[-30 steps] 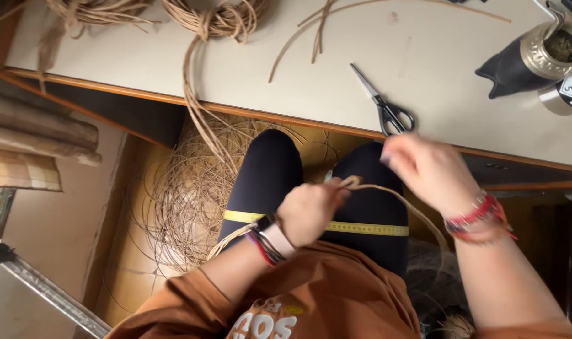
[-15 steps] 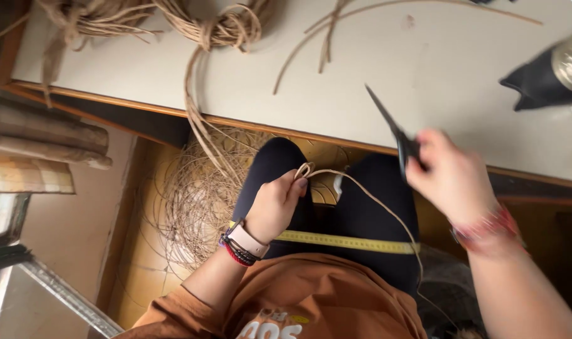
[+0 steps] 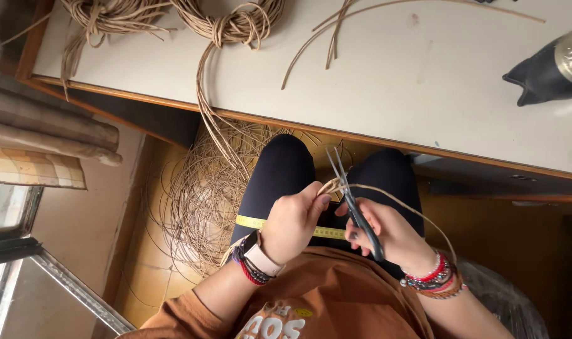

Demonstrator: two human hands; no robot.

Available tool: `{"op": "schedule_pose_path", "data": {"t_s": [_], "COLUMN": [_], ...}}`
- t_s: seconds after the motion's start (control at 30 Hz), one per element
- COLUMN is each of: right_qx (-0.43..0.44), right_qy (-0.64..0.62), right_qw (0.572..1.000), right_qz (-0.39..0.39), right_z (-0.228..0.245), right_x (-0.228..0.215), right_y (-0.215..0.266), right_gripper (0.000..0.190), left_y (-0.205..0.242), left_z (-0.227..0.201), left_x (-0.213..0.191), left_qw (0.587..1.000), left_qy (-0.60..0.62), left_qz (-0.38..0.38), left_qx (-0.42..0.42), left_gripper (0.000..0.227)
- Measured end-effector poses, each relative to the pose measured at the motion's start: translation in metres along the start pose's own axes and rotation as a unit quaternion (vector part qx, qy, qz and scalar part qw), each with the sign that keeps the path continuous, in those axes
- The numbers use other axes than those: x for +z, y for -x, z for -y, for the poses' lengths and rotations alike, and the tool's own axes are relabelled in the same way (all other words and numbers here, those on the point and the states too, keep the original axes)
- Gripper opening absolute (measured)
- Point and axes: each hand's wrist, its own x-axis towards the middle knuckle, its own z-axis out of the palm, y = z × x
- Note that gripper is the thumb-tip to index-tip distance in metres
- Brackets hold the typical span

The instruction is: Measuring, cutting, and bundling wicker strips for furniture making

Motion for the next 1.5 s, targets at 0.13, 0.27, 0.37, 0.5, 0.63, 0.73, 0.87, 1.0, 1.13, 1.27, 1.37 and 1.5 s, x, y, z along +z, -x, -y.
{"op": "schedule_pose_path", "data": {"t_s": [0.13, 0.27, 0.37, 0.5, 0.63, 0.73, 0.87, 1.0, 1.13, 1.27, 1.37, 1.5], "right_qx": [0.004, -0.041, -0.062, -0.08, -0.072, -0.003, -0.102, -0.029, 0.018, -0.115, -0.173, -0.188], "right_qy": [-0.008, -0.079, -0.107, -0.112, 0.048, 0.433, 0.661, 0.503, 0.157, 0.029, 0.115, 0.182], "right_qw": [1.0, 0.995, 0.99, 0.99, 0.99, 0.862, 0.673, 0.837, 0.987, 0.98, 0.957, 0.942], "right_qz": [-0.025, 0.045, 0.065, 0.01, -0.115, -0.263, -0.315, -0.215, -0.032, -0.163, -0.202, -0.209], "right_z": [0.025, 0.024, 0.022, 0.03, 0.063, 0.07, 0.042, 0.08, 0.015, 0.016, 0.028, 0.009], "right_x": [0.011, 0.012, 0.011, 0.011, -0.031, -0.083, -0.12, -0.033, -0.005, 0.021, 0.05, 0.067], "right_y": [0.008, 0.018, 0.017, 0.016, -0.013, -0.053, -0.084, -0.044, -0.021, -0.024, -0.034, -0.059], "right_gripper": [0.028, 0.028, 0.034, 0.025, 0.023, 0.047, 0.04, 0.032, 0.036, 0.024, 0.016, 0.005], "left_y": [0.001, 0.007, 0.015, -0.003, -0.013, -0.015, -0.011, -0.015, -0.006, 0.008, 0.01, 0.026], "left_z": [0.007, -0.007, -0.03, -0.003, 0.017, 0.03, 0.025, 0.047, 0.016, 0.007, 0.023, 0.037], "left_x": [-0.002, -0.003, -0.003, 0.033, 0.036, 0.046, 0.04, 0.047, 0.006, -0.013, -0.01, -0.026], "left_qw": [0.999, 0.87, 0.762, 0.742, 0.746, 0.747, 0.74, 0.751, 0.774, 0.918, 0.946, 0.977], "left_qy": [0.042, 0.424, 0.596, 0.65, 0.642, 0.638, 0.642, 0.633, 0.609, 0.382, 0.317, 0.208], "left_qz": [0.005, 0.12, 0.15, 0.12, 0.122, 0.135, 0.142, 0.128, 0.103, 0.051, 0.047, 0.005], "left_qx": [0.011, 0.222, 0.205, 0.112, 0.129, 0.13, 0.141, 0.137, 0.139, 0.095, 0.039, 0.053], "left_gripper": [0.031, 0.031, 0.034, 0.039, 0.035, 0.036, 0.036, 0.037, 0.036, 0.035, 0.036, 0.035]}}
